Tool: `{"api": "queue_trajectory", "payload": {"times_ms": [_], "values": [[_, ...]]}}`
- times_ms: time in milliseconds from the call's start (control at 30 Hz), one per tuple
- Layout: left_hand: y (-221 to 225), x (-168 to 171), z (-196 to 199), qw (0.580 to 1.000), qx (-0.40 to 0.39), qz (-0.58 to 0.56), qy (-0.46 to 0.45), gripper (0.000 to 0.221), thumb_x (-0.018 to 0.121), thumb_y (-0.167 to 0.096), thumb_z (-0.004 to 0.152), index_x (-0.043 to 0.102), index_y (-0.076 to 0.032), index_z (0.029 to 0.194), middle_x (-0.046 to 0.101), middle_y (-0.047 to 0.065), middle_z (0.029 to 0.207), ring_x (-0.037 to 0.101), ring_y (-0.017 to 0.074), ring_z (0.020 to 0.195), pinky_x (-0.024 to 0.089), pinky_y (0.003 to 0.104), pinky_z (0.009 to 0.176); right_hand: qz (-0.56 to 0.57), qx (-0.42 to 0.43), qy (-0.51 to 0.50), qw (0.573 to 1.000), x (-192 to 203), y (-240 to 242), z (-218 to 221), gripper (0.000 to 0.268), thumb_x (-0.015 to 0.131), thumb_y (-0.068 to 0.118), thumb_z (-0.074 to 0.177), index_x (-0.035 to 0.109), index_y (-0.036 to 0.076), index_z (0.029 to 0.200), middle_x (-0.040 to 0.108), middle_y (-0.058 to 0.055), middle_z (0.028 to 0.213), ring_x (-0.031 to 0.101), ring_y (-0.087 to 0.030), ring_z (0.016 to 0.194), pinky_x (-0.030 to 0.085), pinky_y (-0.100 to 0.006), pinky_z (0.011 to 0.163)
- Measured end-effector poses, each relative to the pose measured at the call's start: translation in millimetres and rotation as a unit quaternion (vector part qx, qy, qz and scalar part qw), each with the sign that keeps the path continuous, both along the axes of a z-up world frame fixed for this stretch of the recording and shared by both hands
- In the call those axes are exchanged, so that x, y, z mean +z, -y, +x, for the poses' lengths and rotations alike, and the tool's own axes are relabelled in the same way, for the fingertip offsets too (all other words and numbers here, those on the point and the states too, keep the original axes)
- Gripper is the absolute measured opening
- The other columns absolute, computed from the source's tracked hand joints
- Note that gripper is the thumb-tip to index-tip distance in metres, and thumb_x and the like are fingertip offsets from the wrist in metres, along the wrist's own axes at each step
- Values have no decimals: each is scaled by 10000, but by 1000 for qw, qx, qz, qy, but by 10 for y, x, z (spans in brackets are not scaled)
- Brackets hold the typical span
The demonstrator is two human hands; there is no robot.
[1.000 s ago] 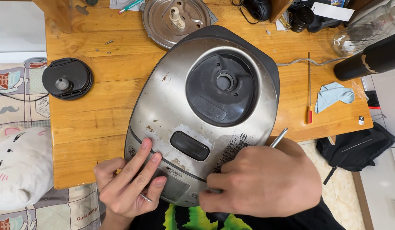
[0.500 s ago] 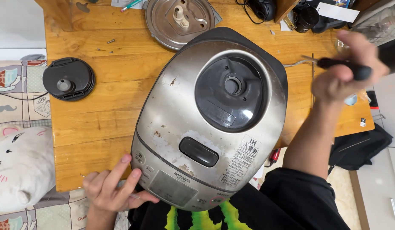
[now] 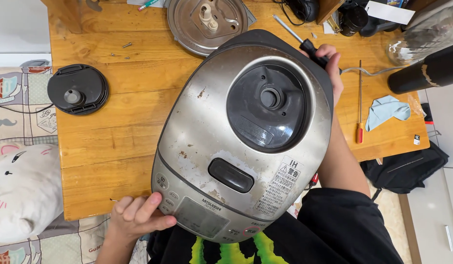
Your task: Disassembling a rice cooker by removing screws with a screwdriver and prying off the outer casing.
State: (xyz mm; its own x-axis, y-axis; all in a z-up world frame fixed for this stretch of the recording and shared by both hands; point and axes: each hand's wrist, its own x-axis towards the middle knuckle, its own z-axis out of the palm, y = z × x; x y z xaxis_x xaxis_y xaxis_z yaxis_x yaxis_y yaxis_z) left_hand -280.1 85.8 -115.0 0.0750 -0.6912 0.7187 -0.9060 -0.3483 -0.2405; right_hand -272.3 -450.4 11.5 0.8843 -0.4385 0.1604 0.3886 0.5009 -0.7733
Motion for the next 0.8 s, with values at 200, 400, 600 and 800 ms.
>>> {"api": "queue_trajectory", "payload": {"times_ms": [200,400,600,800], "values": [[60,-49,30,998,-4,-14,65,757,528,7,1222,231,-247,1871,540,107,1697,481,173,942,370,377,840,-108,49,51,992,-96,85,-18,143,522,309,1199,527,166,1202,568,-44,1033,570,-168,888,461,-331,869],[52,-7,39,993,3,-38,116,666,691,-42,1230,383,-193,1802,732,120,1536,511,188,920,386,383,783,-187,-13,63,980,-240,152,-177,154,482,226,1203,564,166,1088,533,45,1219,505,-80,850,438,-277,860],[157,190,-19,990,-34,-39,132,559,630,-243,1306,386,-130,1796,769,105,1495,514,173,896,374,365,805,-162,-59,15,985,-15,-33,-712,121,534,298,1150,504,193,1098,505,51,964,483,-107,783,389,-310,807],[340,274,-169,991,-44,-26,123,687,790,-241,1245,378,-141,1786,784,35,1507,512,187,914,403,379,848,-162,-211,-32,963,-239,266,-1401,179,593,288,1145,608,130,1062,567,15,1191,585,-88,975,488,-254,956]]}}
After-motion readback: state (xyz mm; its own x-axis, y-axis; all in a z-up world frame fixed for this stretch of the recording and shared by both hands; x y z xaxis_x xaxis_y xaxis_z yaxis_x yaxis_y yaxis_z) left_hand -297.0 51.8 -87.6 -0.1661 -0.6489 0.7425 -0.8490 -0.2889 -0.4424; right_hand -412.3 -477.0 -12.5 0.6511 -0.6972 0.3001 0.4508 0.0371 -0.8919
